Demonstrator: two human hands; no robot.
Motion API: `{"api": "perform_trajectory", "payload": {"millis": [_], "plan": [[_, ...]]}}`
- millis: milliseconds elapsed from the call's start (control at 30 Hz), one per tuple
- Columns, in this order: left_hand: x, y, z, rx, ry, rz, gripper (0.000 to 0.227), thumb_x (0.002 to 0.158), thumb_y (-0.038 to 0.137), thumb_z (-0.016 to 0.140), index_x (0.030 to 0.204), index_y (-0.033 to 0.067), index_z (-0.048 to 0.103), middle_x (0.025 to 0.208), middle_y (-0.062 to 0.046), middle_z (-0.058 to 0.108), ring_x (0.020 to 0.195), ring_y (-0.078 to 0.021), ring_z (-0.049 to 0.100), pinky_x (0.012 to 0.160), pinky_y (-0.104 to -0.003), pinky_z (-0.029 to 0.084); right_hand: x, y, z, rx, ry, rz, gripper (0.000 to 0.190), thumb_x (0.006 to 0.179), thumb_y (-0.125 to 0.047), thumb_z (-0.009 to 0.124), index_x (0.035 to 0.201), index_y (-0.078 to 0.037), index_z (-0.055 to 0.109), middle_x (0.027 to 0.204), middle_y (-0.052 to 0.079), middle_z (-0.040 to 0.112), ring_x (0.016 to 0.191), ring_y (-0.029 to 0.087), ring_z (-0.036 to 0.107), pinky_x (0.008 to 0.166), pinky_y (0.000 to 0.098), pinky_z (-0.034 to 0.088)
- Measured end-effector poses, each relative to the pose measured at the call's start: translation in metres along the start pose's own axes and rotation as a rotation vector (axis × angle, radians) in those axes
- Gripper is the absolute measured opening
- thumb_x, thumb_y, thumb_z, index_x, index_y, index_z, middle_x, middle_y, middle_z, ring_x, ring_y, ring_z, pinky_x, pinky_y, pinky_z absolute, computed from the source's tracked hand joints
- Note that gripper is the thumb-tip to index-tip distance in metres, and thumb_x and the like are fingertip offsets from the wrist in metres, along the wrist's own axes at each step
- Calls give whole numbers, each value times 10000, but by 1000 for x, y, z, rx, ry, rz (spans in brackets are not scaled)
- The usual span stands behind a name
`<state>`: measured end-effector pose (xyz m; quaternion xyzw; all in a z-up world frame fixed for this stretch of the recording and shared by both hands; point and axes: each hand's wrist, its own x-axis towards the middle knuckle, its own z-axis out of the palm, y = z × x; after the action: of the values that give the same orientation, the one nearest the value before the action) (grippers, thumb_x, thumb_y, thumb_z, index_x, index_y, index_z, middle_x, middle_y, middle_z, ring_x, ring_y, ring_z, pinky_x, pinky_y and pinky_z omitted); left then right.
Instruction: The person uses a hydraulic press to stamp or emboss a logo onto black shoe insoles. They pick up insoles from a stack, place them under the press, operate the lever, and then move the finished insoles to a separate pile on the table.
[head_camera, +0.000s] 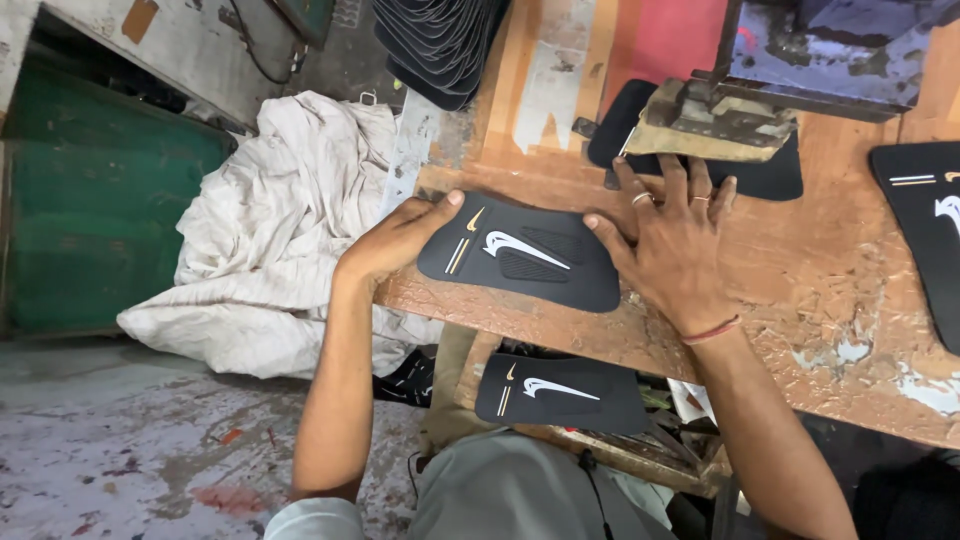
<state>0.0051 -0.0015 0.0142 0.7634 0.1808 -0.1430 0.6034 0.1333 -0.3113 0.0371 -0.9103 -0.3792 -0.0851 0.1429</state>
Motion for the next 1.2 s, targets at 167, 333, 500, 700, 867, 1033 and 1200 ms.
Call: {"api": "perform_trajectory", "payload": {"millis": [167, 333, 500, 700, 867, 1033, 1200], "plan": [[-3, 4, 0, -26, -2, -8, 664, 1031, 570, 468, 731, 25, 700, 650, 27, 578, 647, -74, 503, 627, -261, 448, 0, 1, 1, -11, -28, 10, 633, 1021, -599, 613, 1465, -149, 643, 1534, 206, 406, 1483, 457, 291, 1141, 798, 175], [-2, 0, 0, -38, -16, 21, 669, 1040, 562, 463, 734, 11, 688, 657, 33, 581, 654, -74, 501, 629, -263, 444, 2, -1, 2, -4, -40, 38, 646, 1008, -614, 599, 1487, -182, 623, 1546, 231, 385, 1475, 483, 277, 1137, 800, 158], [-2, -1, 0, -72, -9, 34, 654, 1044, 548, 475, 745, 9, 694, 664, 32, 582, 660, -72, 495, 629, -262, 437, 3, -5, 2, 0, -25, 41, 630, 992, -612, 614, 1470, -203, 637, 1547, 225, 378, 1462, 500, 269, 1123, 810, 146], [0, -2, 1, -67, -17, 36, 657, 1045, 549, 464, 769, 7, 712, 668, 39, 594, 659, -63, 505, 622, -254, 446, 5, -6, -1, 16, -32, 66, 606, 994, -599, 623, 1447, -198, 649, 1530, 218, 389, 1461, 494, 278, 1116, 817, 140], [2, -9, -1, -47, -16, 36, 661, 1039, 556, 455, 778, 8, 717, 666, 45, 593, 658, -59, 506, 620, -252, 449, 5, -5, 0, 18, -18, 53, 587, 999, -575, 629, 1437, -185, 659, 1516, 216, 405, 1456, 485, 289, 1111, 819, 161], [-6, 6, 4, -114, -38, 7, 598, 1024, 525, 477, 929, 7, 761, 807, 21, 721, 773, -54, 608, 739, -229, 511, 0, -8, -8, -2, -16, 55, 572, 1028, -550, 632, 1471, -188, 645, 1520, 202, 416, 1475, 454, 313, 1137, 791, 208], [1, -8, 0, -134, -38, 26, 584, 1024, 499, 503, 991, -17, 774, 859, -16, 753, 800, -79, 633, 774, -243, 518, 2, -6, -6, -56, 33, 20, 550, 1020, -532, 644, 1452, -192, 654, 1468, 208, 434, 1427, 453, 343, 1129, 781, 225]]}}
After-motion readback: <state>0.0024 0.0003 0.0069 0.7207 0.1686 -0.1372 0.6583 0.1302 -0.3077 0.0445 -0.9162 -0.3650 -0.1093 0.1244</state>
